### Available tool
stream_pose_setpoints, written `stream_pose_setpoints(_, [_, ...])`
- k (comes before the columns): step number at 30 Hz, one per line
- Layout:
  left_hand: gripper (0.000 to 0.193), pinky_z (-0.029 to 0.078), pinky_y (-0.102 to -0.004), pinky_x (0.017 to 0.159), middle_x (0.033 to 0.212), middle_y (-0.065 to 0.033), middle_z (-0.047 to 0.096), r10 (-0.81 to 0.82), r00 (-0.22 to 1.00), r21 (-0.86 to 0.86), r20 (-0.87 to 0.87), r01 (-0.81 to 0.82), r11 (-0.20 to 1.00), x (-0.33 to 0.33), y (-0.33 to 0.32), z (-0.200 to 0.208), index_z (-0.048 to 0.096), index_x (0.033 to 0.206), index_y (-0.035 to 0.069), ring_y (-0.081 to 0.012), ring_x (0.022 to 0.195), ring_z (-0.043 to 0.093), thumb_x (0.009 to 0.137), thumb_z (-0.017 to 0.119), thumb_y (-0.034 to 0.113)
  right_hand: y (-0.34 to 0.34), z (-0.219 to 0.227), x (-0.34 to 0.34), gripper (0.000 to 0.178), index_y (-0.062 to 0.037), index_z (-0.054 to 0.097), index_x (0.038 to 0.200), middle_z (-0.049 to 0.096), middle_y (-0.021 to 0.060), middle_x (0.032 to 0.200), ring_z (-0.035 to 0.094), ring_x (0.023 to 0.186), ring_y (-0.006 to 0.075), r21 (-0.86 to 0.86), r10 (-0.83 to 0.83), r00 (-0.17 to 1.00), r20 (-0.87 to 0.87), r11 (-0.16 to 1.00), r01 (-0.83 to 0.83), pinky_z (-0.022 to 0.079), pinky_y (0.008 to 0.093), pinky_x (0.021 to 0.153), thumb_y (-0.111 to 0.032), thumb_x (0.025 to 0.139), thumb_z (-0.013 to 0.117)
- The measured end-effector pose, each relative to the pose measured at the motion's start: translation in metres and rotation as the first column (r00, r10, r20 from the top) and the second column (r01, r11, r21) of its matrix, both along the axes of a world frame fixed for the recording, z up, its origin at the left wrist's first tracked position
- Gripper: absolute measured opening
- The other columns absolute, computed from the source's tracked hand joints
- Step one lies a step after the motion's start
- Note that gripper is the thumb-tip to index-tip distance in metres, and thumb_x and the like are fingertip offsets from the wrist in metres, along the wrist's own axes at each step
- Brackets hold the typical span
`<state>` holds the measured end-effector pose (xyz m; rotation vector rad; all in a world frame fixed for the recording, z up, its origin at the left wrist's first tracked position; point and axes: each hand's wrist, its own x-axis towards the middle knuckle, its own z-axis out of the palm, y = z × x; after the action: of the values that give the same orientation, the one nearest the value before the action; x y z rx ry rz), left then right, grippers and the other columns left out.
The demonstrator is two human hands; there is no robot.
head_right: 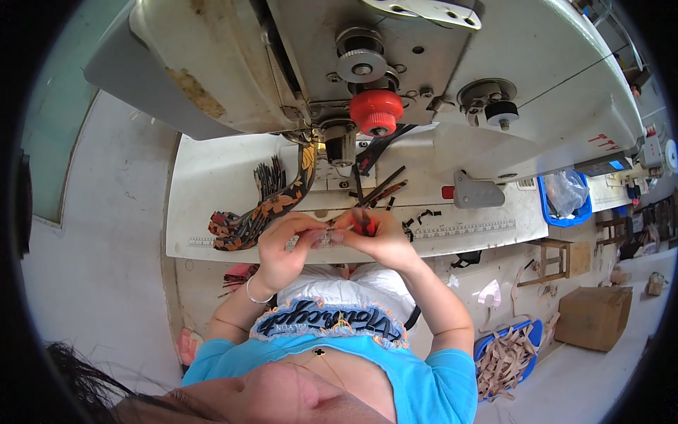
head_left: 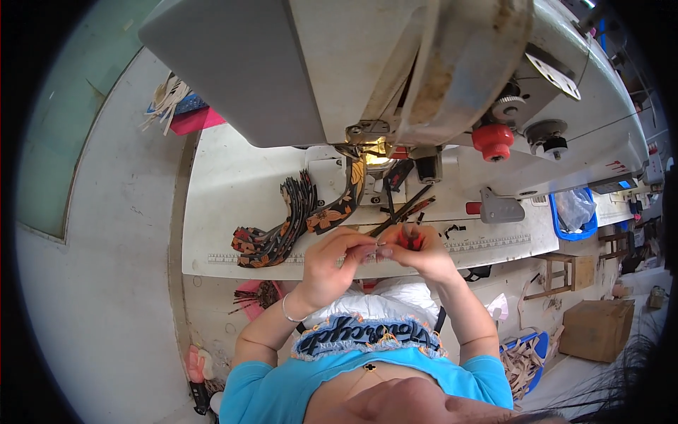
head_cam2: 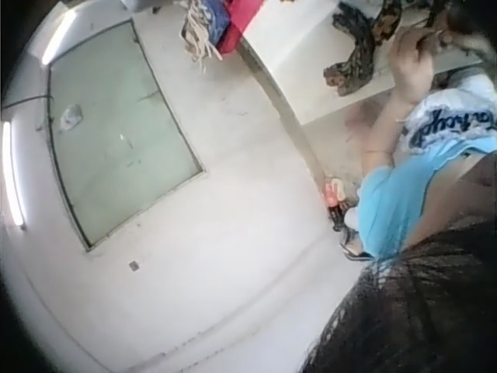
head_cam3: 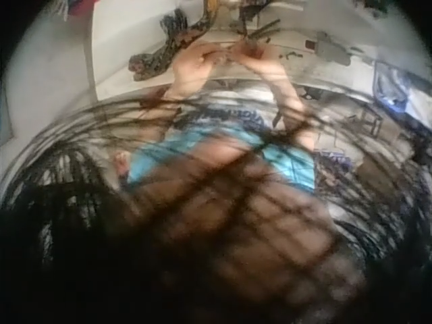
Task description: Trimming excess material from shoe components using a machine and manual cutters.
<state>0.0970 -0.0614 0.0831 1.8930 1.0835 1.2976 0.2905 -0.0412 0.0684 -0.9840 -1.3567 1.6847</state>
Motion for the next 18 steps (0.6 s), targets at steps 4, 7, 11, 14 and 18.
stream_pose_setpoints(4, [0.013, 0.049, -0.0302, 0.06, 0.08, -0.0097, 0.062, 0.014, 0.998, 0.129, -0.068, -0.005, 0.992, -0.006, -0.007, 0.021, 0.063, 0.085, 0.0, -0.0237, 0.069, 0.062, 0.073, 0.067, -0.002, 0.0, 0.015, -0.005, 0.013, -0.0002, 0.063, 0.088, 0.06, -0.0011, 0.081, 0.045, 0.067, 0.0021, 0.098, 0.135, 0.991, -0.02, 0.986, -0.133, 0.035, 0.018, 0.058, -0.012, 0.083, 0.066])
stream_pose_setpoints(7, [0.02, 0.05, -0.0317, 0.06, 0.085, -0.0092, 0.061, 0.098, 0.968, 0.348, -0.229, -0.013, 0.937, -0.013, 0.007, 0.029, 0.061, 0.091, 0.0, -0.0245, 0.069, 0.061, 0.073, 0.069, 0.0, 0.007, 0.013, -0.017, 0.014, -0.0003, 0.064, 0.091, 0.057, -0.0023, 0.073, 0.042, 0.059, 0.0019, 0.161, -0.009, 0.989, -0.149, 0.986, 0.033, 0.031, 0.0185, 0.051, -0.012, 0.083, 0.065])
stream_pose_setpoints(11, [0.029, 0.051, -0.0327, 0.064, 0.094, -0.0093, 0.058, 0.311, 0.928, 0.27, -0.207, -0.251, 0.93, -0.014, 0.028, 0.031, 0.057, 0.1, 0.001, -0.0242, 0.075, 0.062, 0.074, 0.07, 0.004, 0.032, 0.01, -0.027, 0.017, -0.0005, 0.065, 0.097, 0.048, -0.0063, 0.06, 0.03, 0.047, 0.0011, -0.163, -0.222, 0.911, -0.347, 0.971, 0.174, 0.018, 0.0199, 0.043, -0.012, 0.085, 0.065])
stream_pose_setpoints(14, [0.031, 0.052, -0.032, 0.065, 0.096, -0.0088, 0.058, 0.249, 0.942, 0.133, -0.227, -0.223, 0.966, -0.015, 0.028, 0.03, 0.057, 0.101, 0.002, -0.0235, 0.078, 0.063, 0.074, 0.071, 0.007, 0.032, 0.015, -0.038, 0.015, 0.0019, 0.064, 0.095, 0.048, -0.0052, 0.063, 0.03, 0.048, 0.0013, -0.131, -0.205, 0.92, -0.335, 0.977, 0.17, 0.02, 0.0194, 0.043, -0.01, 0.086, 0.062])
stream_pose_setpoints(18, [0.022, 0.053, -0.0298, 0.064, 0.093, -0.0096, 0.063, 0.317, 0.882, 0.486, -0.349, -0.119, 0.866, -0.02, 0.035, 0.026, 0.063, 0.095, 0.001, -0.0199, 0.075, 0.065, 0.074, 0.07, 0.001, 0.032, 0.013, -0.039, 0.016, 0.0019, 0.064, 0.095, 0.048, -0.0058, 0.063, 0.03, 0.048, 0.001, -0.064, -0.232, 0.922, -0.311, 0.973, 0.223, 0.019, 0.0192, 0.043, -0.011, 0.085, 0.064])
